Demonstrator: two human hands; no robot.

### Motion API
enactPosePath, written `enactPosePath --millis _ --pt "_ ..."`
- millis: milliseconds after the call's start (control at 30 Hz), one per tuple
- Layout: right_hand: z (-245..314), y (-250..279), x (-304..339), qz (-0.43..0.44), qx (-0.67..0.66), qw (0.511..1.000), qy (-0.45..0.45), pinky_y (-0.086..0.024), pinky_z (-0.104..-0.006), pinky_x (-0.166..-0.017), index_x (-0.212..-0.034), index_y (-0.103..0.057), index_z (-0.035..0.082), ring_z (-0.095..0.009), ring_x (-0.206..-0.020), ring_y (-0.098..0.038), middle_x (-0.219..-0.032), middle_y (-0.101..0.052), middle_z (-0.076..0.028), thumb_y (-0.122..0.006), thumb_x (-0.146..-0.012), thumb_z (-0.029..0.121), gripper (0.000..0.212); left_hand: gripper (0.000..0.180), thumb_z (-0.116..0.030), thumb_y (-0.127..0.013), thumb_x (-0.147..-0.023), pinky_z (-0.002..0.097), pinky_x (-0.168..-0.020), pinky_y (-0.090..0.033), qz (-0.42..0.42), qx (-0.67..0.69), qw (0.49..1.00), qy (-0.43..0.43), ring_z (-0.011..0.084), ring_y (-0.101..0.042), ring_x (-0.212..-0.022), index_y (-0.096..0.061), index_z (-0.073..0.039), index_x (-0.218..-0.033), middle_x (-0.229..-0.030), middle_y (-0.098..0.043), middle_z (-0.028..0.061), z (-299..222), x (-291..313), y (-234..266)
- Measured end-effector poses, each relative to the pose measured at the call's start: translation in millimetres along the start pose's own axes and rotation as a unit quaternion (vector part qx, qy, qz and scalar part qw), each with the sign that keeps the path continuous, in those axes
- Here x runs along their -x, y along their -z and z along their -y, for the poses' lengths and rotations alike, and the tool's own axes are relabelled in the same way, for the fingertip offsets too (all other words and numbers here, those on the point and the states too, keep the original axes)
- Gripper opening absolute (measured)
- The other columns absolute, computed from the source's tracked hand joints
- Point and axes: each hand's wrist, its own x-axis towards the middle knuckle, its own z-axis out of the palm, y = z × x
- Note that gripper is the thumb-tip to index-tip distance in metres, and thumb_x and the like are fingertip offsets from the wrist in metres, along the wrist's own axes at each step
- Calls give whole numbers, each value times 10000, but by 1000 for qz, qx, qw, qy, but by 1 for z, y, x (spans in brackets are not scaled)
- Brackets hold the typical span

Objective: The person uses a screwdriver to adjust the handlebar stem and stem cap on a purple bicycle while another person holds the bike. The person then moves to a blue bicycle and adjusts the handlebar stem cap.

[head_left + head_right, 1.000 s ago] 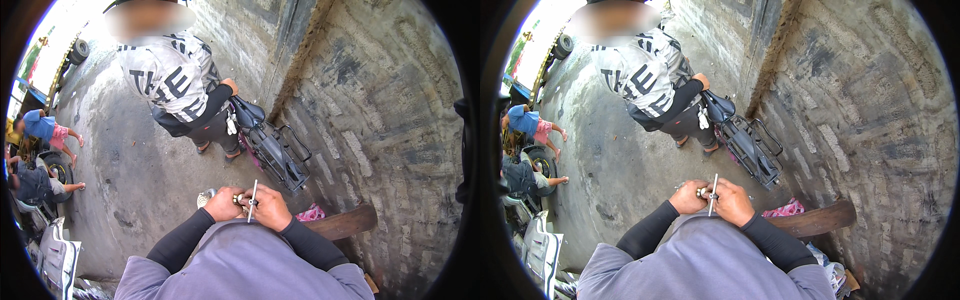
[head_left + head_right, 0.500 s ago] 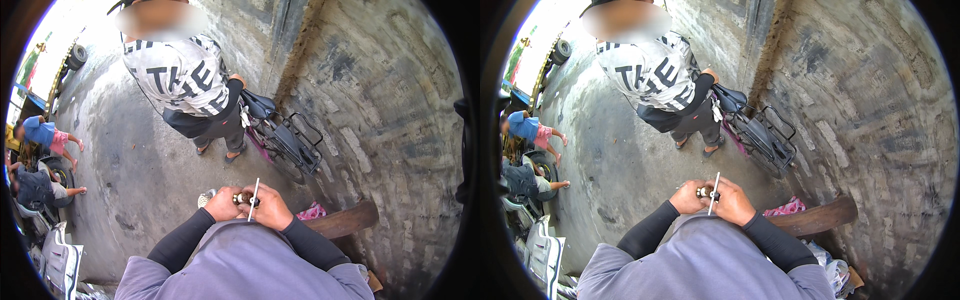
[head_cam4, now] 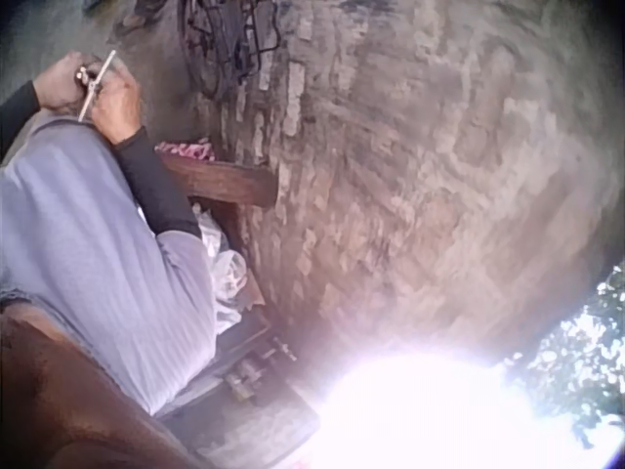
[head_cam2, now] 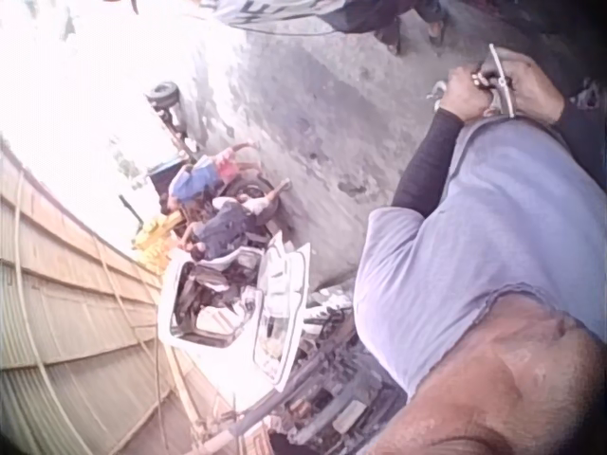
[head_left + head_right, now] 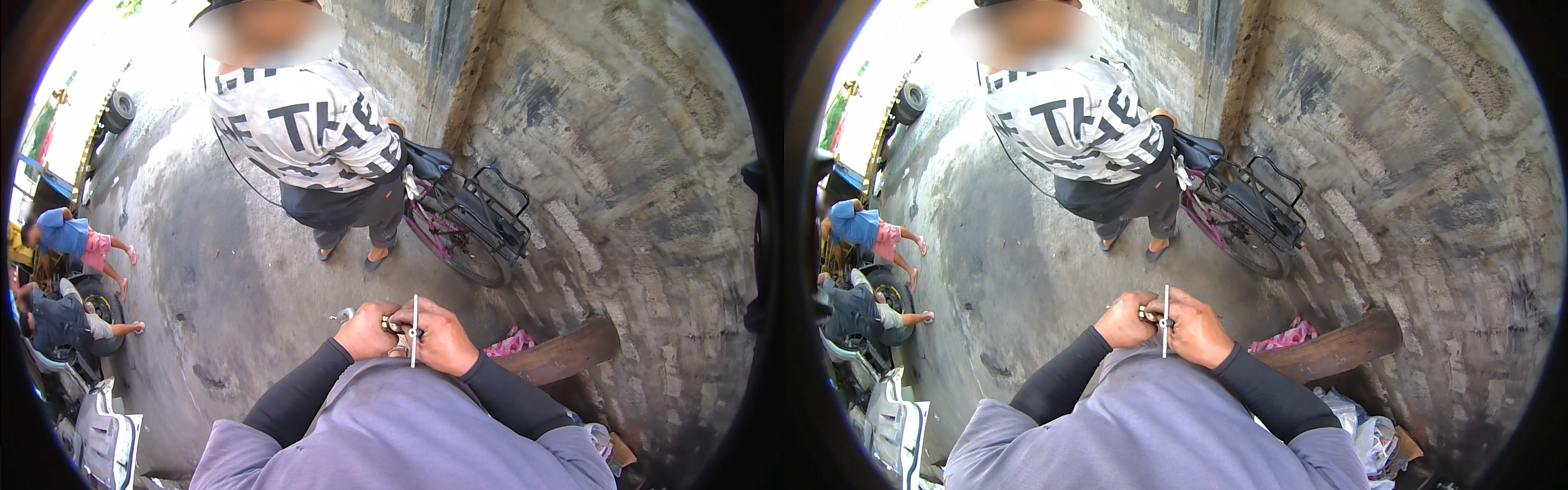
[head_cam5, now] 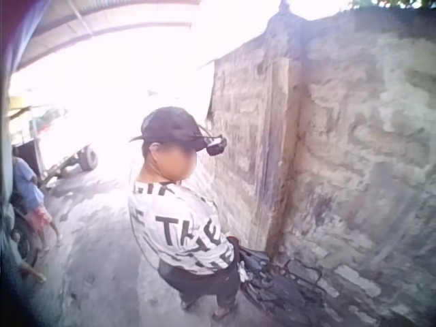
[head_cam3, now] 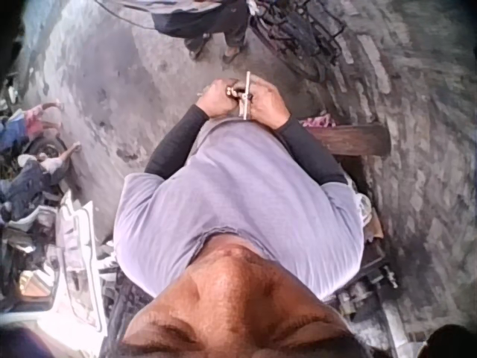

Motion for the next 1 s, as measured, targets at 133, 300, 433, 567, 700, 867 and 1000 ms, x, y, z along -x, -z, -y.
enactPosePath --millis 133,300,433,567,700,867,1000 --pt "22 -9 -2 -30 -25 999 -30 -586 -409 -817 -1079 -778 29 -331 -901 -714 -984 -735 -132 -857 -857 72 239 243 -76 -735 -797 490 -814 -572 -23 41 998 -36 467 -725 -940 -740 20 -1020 -966 -744 267 10 14 4" --pt "19 -19 -1 -4 27 999 -28 -584 -396 -827 -1110 -776 21 -307 -903 -715 -1033 -746 -137 -788 -884 -7 228 228 -120 -746 -816 454 -802 -585 -6 -16 1000 -26 403 -751 -894 -763 -22 -1022 -943 -767 217 16 13 14" --pt "20 -16 -8 -34 -31 999 6 -577 -384 -812 -1112 -778 23 -278 -876 -707 -988 -730 -143 -788 -892 -9 223 224 -98 -733 -803 493 -818 -573 3 13 999 -47 464 -725 -928 -737 26 -989 -949 -747 261 15 7 17" --pt "20 -16 -5 -52 25 992 -108 -576 -377 -811 -1075 -768 21 -269 -894 -701 -981 -721 -129 -822 -896 42 188 232 -112 -745 -779 495 -816 -581 2 -14 998 -57 432 -740 -906 -745 -16 -990 -954 -757 225 21 -3 14" --pt "-4 3 -7 -16 54 996 62 -591 -409 -805 -1118 -758 55 -328 -942 -725 -1099 -713 -111 -777 -919 77 201 203 -107 -733 -793 503 -813 -574 4 -39 998 -45 439 -730 -902 -737 -18 -975 -944 -748 229 17 -22 4" --pt "-26 60 -25 -13 11 1000 -17 -583 -456 -870 -1115 -748 49 -373 -980 -716 -1111 -703 -136 -773 -934 130 200 249 -68 -717 -778 497 -815 -573 -23 -12 999 -28 451 -731 -916 -755 -4 -1016 -946 -749 236 -16 -63 -16" --pt "-76 103 -38 32 49 997 56 -588 -440 -813 -1111 -751 49 -363 -932 -717 -1051 -714 -134 -777 -936 121 191 214 -67 -716 -790 485 -797 -571 -46 -6 999 25 436 -733 -905 -723 13 -988 -954 -743 223 -32 -97 -46"
